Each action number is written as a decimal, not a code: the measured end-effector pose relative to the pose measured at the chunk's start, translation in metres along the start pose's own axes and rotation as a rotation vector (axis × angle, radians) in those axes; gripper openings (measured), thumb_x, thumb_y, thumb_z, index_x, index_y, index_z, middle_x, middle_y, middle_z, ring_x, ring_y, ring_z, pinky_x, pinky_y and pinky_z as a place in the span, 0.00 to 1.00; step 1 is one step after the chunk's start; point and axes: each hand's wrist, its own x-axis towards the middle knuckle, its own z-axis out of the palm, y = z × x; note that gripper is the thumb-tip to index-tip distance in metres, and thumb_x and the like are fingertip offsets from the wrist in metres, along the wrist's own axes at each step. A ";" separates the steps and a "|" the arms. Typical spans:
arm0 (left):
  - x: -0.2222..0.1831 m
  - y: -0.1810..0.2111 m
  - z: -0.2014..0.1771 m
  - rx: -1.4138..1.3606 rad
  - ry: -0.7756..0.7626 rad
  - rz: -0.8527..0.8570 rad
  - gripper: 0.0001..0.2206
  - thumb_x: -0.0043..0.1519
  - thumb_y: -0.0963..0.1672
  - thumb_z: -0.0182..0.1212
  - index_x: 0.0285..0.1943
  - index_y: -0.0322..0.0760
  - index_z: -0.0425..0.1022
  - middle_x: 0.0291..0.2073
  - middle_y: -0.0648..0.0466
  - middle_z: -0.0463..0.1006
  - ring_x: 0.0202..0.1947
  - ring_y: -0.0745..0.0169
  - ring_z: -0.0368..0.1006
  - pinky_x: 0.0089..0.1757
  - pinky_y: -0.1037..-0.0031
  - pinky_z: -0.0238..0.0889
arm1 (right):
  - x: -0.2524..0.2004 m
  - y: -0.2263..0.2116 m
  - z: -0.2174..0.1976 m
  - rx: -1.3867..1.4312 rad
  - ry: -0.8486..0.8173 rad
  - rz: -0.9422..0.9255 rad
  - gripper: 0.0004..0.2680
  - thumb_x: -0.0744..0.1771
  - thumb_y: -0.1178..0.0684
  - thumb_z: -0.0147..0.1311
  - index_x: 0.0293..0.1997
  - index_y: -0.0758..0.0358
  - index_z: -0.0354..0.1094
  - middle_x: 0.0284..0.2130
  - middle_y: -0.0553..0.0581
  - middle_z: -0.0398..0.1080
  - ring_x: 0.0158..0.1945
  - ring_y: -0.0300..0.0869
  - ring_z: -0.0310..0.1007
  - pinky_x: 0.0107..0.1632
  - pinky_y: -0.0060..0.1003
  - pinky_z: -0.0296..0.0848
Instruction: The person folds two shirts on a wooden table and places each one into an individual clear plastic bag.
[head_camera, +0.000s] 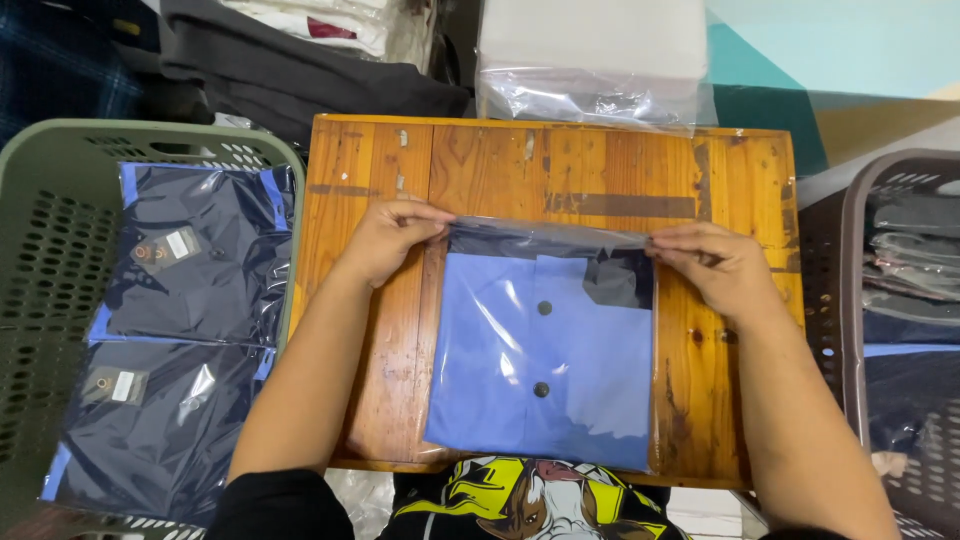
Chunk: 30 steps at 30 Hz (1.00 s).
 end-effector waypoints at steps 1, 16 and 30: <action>-0.004 0.008 0.003 0.047 -0.004 -0.058 0.09 0.58 0.35 0.66 0.46 0.31 0.84 0.36 0.46 0.79 0.31 0.65 0.74 0.33 0.74 0.76 | -0.001 0.000 0.001 -0.030 0.017 -0.017 0.07 0.64 0.67 0.63 0.43 0.66 0.79 0.42 0.64 0.78 0.43 0.46 0.78 0.44 0.37 0.77; -0.011 0.006 0.011 -0.078 0.080 -0.345 0.14 0.62 0.45 0.60 0.47 0.26 0.82 0.34 0.40 0.84 0.27 0.59 0.82 0.28 0.77 0.77 | -0.008 0.052 -0.010 0.329 -0.013 0.335 0.12 0.67 0.62 0.43 0.49 0.74 0.74 0.35 0.68 0.77 0.29 0.47 0.76 0.24 0.30 0.64; -0.019 0.014 0.002 -0.121 -0.067 -0.241 0.20 0.54 0.33 0.67 0.57 0.28 0.78 0.43 0.45 0.84 0.31 0.64 0.82 0.31 0.84 0.77 | -0.012 0.009 0.003 0.450 0.090 0.505 0.10 0.65 0.65 0.58 0.52 0.66 0.74 0.36 0.54 0.78 0.30 0.32 0.70 0.27 0.21 0.57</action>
